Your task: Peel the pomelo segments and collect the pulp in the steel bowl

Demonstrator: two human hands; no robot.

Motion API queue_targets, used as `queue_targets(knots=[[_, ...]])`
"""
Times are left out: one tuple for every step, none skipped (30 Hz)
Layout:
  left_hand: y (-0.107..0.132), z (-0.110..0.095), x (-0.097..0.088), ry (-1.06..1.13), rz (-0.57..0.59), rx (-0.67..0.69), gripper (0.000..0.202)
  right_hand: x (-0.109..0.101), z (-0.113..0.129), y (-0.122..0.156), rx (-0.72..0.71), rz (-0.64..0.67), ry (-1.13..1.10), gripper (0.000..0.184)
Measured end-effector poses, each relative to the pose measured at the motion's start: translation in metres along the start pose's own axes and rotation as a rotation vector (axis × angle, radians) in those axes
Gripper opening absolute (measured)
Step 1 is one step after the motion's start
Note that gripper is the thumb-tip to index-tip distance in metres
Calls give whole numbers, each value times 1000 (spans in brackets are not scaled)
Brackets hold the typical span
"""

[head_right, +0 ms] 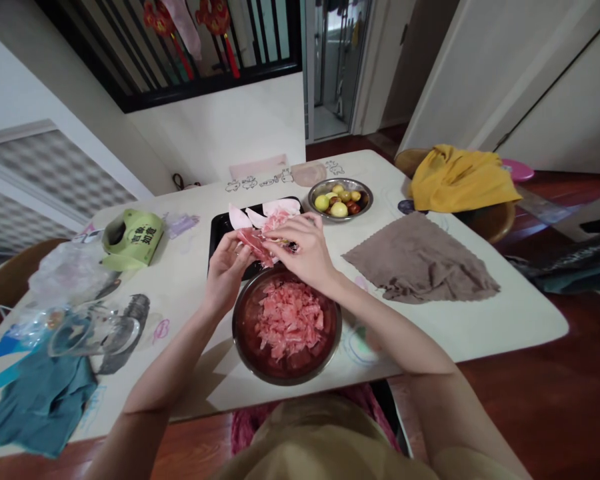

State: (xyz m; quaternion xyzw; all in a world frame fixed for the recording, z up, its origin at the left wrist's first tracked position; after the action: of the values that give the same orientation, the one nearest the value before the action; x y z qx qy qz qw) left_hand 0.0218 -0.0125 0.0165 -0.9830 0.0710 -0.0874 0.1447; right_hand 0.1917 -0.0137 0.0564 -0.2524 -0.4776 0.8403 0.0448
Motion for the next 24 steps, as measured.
queue_targets(knots=[[1, -1, 1, 3, 3, 8, 22, -1, 9, 0, -25, 0, 10, 8], [2, -1, 2, 3, 5, 15, 21, -2, 15, 0, -38, -5, 26, 7], [4, -1, 3, 4, 6, 21, 22, -3, 20, 1, -43, -11, 42, 7], [5, -1, 4, 5, 5, 25, 23, -3, 24, 1, -44, -17, 54, 6], [7, 0, 5, 5, 3, 27, 24, -4, 27, 2, -45, -25, 64, 5], [9, 1, 5, 4, -3, 27, 26, -4, 29, 3, -49, -34, 75, 4], [10, 1, 5, -1, -11, 26, 27, -5, 31, 3, -60, -44, 89, 4], [12, 2, 5, -10, -21, 27, 29, -7, 34, 4, -75, -53, 108, 5], [14, 2, 6, -22, -31, 31, 31, -8, 36, 4, -91, -61, 133, 7], [15, 1, 6, -34, -40, 40, 33, -10, 39, 5, -106, -68, 158, 8], [17, 0, 7, -42, -46, 53, 35, -11, 42, 5, -121, -71, 178, 9], [18, -2, 7, -45, -49, 66, 36, -13, 44, 5, -134, -69, 191, 8], [19, -4, 8, -44, -51, 74, 35, -13, 47, 6, -143, -64, 198, 8], [20, -5, 8, -39, -51, 74, 35, -14, 49, 6, -149, -55, 199, 9], [20, -6, 9, -33, -51, 68, 34, -14, 50, 6, -151, -44, 199, 11], [20, -6, 9, -28, -53, 61, 34, -14, 51, 6, -149, -34, 196, 13], [21, -6, 8, -29, -58, 55, 34, -14, 52, 6, -142, -25, 192, 14], [21, -6, 8, -36, -64, 53, 34, -15, 52, 5, -132, -20, 185, 13], [21, -7, 7, -49, -71, 57, 34, -15, 51, 5, -120, -18, 175, 12], [21, -7, 7, -66, -78, 67, 35, -15, 50, 5, -106, -18, 161, 10], [21, -7, 7, -85, -82, 78, 35, -16, 49, 5, -88, -17, 143, 8], [21, -8, 7, -104, -82, 89, 36, -16, 47, 5, -68, -14, 123, 6], [21, -8, 7, -118, -82, 101, 36, -16, 45, 5, -47, -9, 102, 4], [22, -8, 8, -128, -81, 112, 36, -16, 43, 5, -30, -4, 83, 2]])
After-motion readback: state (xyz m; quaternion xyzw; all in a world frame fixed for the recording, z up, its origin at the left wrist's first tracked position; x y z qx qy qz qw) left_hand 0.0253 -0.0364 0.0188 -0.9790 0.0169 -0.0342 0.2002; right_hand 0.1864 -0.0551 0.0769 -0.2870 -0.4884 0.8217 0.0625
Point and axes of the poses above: each hand's wrist, its own y-axis away from the middle knuckle, its own x-axis out of the palm, z = x × y, the point moved 6 cm from there along -y, towards the middle knuckle, and after that the axes turned 4 degrees about -x, right-handed, at the moved point
